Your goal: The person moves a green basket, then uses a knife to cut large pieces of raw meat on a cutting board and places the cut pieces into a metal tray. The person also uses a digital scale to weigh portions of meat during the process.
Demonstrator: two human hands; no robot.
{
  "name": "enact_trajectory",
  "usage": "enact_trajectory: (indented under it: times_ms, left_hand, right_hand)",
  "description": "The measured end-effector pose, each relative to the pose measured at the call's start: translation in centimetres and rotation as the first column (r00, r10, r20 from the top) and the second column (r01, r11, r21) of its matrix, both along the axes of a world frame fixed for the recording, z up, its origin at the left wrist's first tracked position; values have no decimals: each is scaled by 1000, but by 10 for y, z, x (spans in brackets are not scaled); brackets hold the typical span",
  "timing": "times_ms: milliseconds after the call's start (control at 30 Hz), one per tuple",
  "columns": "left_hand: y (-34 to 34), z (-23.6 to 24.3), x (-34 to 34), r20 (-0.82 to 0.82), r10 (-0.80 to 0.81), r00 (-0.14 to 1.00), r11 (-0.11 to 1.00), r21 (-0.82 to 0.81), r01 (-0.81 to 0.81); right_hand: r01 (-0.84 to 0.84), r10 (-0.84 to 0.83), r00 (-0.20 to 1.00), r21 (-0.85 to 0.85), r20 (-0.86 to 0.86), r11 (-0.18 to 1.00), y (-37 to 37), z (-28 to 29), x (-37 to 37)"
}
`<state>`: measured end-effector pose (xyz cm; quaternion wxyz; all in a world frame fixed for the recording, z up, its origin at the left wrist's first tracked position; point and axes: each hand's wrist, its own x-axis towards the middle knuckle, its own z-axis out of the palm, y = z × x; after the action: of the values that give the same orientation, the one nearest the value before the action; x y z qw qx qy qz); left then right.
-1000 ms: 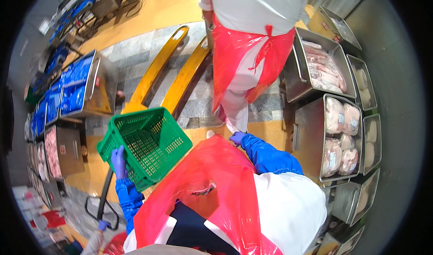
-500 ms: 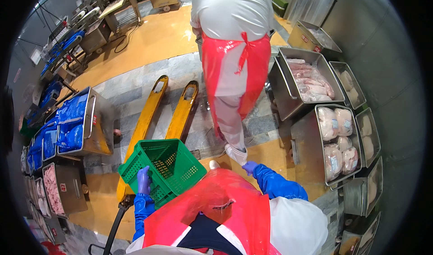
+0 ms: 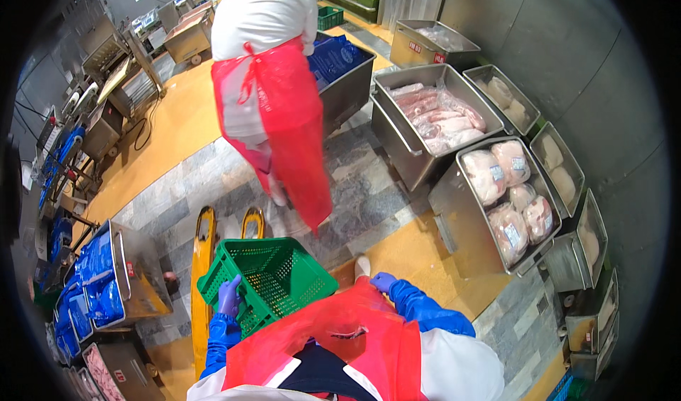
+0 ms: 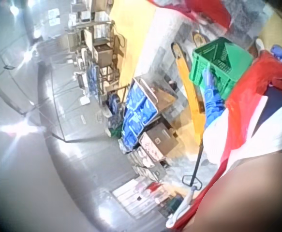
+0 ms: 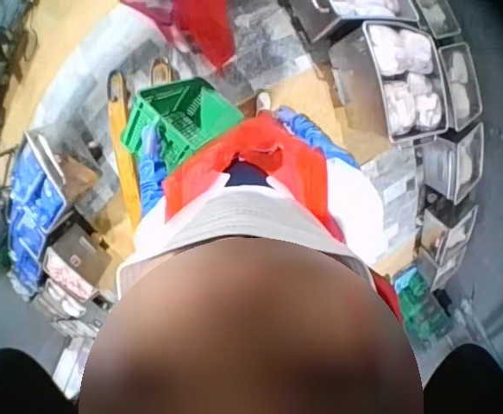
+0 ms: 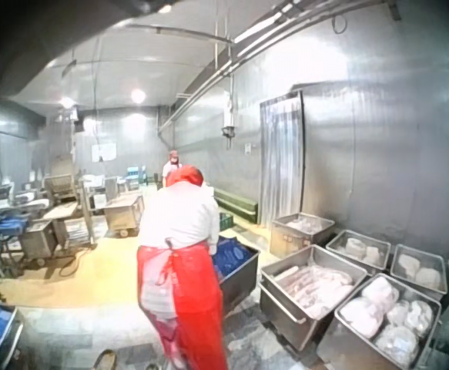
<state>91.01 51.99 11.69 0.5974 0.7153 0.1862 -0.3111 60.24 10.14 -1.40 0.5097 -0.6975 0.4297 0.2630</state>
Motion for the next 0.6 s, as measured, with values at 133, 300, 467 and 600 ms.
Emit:
enact_trajectory:
  times_ms: [133, 300, 467, 600]
  left_hand:
    - [-80, 18, 10, 31, -62, 998, 998, 28, 61]
    - [-152, 61, 31, 264, 0, 964, 999, 41, -11]
    - [-107, 145, 82, 82, 279, 957, 860, -465, -210]
    - [-47, 161, 90, 147, 470, 870, 792, -506, -342]
  right_hand:
    - [-18, 22, 999, 79, -46, 997, -67, -8, 27]
    - [-63, 66, 998, 201, -7, 978, -154, -6, 94]
    - [-322, 314, 935, 23, 162, 946, -216, 3, 220]
    - [-98, -396, 857, 859, 329, 502, -153, 87, 351]
